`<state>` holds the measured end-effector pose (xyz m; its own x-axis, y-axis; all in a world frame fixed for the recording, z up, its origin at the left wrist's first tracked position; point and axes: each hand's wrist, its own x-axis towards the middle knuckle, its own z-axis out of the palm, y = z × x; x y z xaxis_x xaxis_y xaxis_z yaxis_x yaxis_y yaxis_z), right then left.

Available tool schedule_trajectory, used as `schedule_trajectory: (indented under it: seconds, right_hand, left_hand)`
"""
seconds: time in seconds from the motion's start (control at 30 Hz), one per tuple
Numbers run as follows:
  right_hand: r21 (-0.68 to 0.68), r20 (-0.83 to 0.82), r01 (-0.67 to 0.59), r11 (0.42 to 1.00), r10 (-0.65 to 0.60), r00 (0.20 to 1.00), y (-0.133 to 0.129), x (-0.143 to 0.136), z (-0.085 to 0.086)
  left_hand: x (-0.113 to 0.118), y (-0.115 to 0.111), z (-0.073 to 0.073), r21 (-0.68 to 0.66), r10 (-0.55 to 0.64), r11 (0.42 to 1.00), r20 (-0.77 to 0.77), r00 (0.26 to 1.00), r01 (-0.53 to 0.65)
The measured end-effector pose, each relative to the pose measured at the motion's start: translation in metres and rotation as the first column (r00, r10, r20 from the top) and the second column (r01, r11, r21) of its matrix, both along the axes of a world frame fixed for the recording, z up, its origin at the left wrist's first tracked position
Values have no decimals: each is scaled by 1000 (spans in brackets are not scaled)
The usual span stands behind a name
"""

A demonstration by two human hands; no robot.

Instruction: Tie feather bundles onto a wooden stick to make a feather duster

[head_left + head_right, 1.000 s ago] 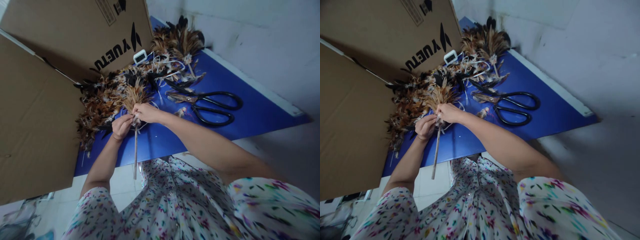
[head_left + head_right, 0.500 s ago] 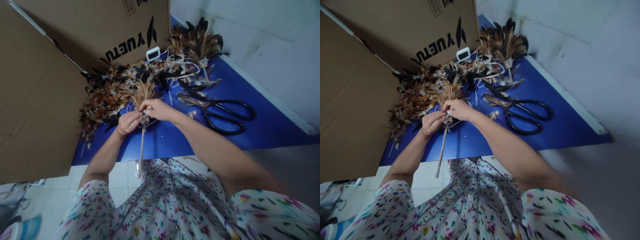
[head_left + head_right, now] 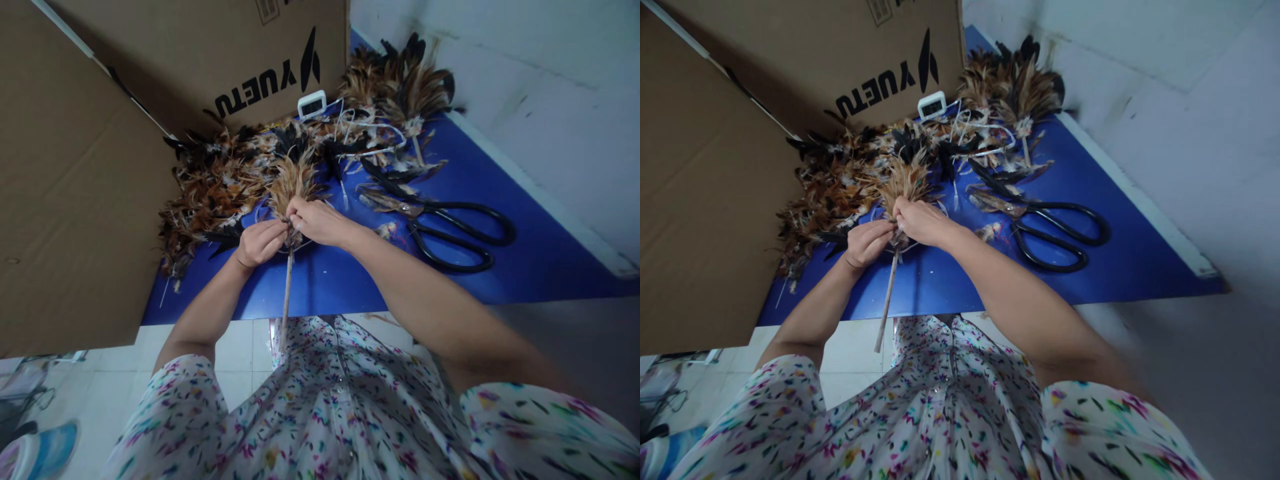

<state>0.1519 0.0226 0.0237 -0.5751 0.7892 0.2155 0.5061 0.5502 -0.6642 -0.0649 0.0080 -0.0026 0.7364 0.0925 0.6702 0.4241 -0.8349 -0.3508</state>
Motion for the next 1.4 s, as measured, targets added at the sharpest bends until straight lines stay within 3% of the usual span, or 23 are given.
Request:
schedule_trajectory:
  seconds: [0.1, 0.23, 0.4, 0.67, 1.0, 1.13, 1.3, 1.4]
  right_hand:
    - [-19, -131, 21, 1000, -23, 991, 1, 1, -1]
    - [4, -202, -46, 999, 46, 978, 4, 4, -2]
    - [-5, -207, -72, 997, 69, 976, 7, 4, -4]
    - [-7, -92, -120, 993, 119, 989, 9, 6, -2]
    - [91, 96, -36, 995, 28, 995, -1, 0, 0]
    - [57, -22, -14, 998, 16, 1000, -1, 1, -1]
    - [-18, -189, -122, 992, 116, 975, 4, 5, -4]
    - [-52, -224, -160, 986, 144, 964, 8, 5, -7]
  left_hand:
    - [1, 0, 1, 22, 9, 1000, -2, 1000, -9]
    - [2, 0, 1, 61, -13, 998, 5, 1000, 12]
    - [0, -1, -1, -59, 6, 998, 21, 1000, -5]
    - [4, -2, 2, 6, 25, 1000, 12, 1000, -25]
    - [2, 0, -2, -55, 16, 998, 23, 1000, -14]
    - [2, 0, -2, -34, 30, 999, -3, 1000, -30]
    - [3, -1, -2, -66, 75, 995, 4, 997, -74]
    - [3, -2, -2, -115, 46, 992, 25, 999, -43]
